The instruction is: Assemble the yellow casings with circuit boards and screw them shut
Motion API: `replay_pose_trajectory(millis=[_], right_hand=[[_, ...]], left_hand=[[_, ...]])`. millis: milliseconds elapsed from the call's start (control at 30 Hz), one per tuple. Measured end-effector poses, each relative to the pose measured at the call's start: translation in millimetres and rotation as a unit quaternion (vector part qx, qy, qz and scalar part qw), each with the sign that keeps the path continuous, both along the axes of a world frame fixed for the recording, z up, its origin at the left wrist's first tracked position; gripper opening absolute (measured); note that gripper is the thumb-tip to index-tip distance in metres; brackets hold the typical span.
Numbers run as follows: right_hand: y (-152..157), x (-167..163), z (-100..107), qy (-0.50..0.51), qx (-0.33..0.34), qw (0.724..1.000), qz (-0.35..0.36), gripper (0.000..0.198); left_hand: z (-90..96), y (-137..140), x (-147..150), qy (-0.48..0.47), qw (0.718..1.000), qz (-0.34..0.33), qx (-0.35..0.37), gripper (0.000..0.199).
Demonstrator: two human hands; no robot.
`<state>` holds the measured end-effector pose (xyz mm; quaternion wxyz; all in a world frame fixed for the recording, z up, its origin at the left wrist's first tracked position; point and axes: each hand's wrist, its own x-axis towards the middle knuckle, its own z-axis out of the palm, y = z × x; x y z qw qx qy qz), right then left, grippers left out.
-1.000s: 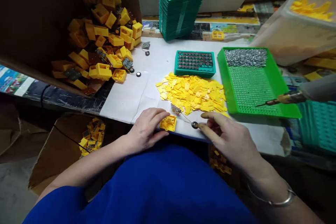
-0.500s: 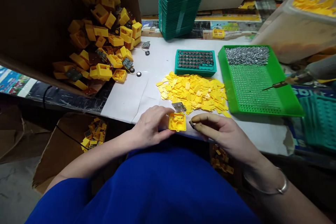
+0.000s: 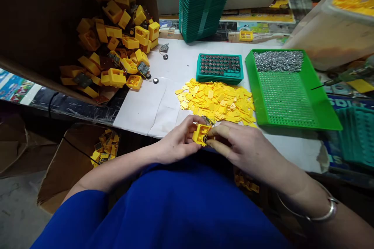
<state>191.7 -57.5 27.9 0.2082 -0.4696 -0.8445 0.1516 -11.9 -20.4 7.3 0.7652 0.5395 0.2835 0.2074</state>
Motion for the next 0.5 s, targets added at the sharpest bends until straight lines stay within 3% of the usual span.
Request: replay_pose_trajectory(millis=[133, 267, 400, 500], right_hand=[[-2, -3, 3, -0.019, 0.060, 0.998, -0.008, 0.013], [-5, -5, 0, -0.026, 0.099, 0.995, -0.014, 0.018], [-7, -7, -2, -0.021, 0.102, 0.994, -0.008, 0.019], [-5, -3, -2, 0.055, 0.070, 0.996, 0.014, 0.019]], left_hand=[[-1.7, 0, 7, -0.028, 0.995, 0.055, -0.084, 0.051], [-8.8, 1, 14, -0.055, 0.987, 0.131, -0.082, 0.049], [-13.6, 2, 17, -0.079, 0.982, 0.149, -0.082, 0.046], [-9.2, 5, 15, -0.104, 0.977, 0.143, -0.116, 0.044]])
